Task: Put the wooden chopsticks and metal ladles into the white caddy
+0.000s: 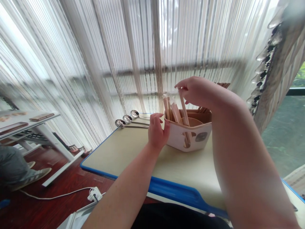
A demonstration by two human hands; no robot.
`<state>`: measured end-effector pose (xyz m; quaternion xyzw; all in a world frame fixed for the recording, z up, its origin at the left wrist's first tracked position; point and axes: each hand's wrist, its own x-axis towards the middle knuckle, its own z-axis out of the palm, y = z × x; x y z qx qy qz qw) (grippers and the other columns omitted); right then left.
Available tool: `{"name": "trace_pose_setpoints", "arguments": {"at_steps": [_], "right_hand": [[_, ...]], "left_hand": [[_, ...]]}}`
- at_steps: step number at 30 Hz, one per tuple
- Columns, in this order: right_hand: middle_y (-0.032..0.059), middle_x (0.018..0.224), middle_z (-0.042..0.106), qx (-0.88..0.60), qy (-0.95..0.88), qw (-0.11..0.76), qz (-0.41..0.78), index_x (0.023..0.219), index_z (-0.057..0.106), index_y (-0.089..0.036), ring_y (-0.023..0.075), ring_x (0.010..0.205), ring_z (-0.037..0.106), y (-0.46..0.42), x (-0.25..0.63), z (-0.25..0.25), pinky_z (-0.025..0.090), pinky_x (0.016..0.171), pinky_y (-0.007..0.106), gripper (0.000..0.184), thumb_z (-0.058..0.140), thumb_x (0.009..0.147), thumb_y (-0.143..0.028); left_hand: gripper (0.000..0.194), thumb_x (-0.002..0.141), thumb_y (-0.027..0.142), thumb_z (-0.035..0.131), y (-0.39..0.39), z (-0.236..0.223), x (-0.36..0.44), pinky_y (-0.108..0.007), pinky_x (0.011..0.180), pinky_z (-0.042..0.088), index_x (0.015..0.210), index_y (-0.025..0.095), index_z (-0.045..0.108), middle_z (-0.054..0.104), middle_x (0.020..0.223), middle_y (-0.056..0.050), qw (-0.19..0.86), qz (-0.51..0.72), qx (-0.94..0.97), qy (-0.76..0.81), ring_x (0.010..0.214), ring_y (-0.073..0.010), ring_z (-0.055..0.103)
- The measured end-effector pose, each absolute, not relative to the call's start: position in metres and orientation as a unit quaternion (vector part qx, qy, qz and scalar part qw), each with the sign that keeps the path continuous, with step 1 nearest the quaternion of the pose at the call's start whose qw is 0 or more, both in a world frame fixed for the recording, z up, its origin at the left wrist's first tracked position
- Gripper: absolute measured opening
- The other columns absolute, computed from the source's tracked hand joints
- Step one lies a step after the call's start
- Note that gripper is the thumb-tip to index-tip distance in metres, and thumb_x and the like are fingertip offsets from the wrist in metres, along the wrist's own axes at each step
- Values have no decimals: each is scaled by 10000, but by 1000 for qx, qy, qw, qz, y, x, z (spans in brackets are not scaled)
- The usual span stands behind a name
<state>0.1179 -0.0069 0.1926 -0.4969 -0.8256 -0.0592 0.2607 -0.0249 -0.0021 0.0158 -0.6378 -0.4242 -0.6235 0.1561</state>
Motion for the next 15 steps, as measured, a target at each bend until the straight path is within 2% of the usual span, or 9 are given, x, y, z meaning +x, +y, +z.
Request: {"name": "trace_pose_setpoints", "arguments": {"at_steps": [4,7,12,15], "right_hand": [[38,675,661,-528,-822,213,-24,1019,670,-202,165,619,615,-8,117,193,459,604,280,268,505,808,-194],[21,633,651,-527,-832,172,-3,932,691,-220,171,636,618,-3,118,190,460,618,287,208,559,772,-201],[47,622,644,-513,-849,128,24,865,700,-210,208,621,615,7,119,185,469,615,345,166,619,723,-240],[41,602,637,-511,-851,120,23,840,694,-211,193,571,598,7,120,185,463,581,337,154,620,724,-278]], "left_hand": [[187,855,231,457,-2,16,-25,-289,677,455,1035,193,425,475,1036,-75,161,-623,-637,-424,711,-112,491],[189,853,230,457,-3,16,-25,-288,671,455,1034,191,422,475,1044,-78,162,-621,-638,-425,707,-111,487],[180,853,236,459,-3,17,-24,-285,671,457,1024,192,424,476,1030,-74,161,-620,-637,-428,704,-111,487],[177,854,237,458,-3,17,-24,-284,674,456,1021,190,426,477,1034,-76,160,-620,-638,-428,706,-110,489]]}}
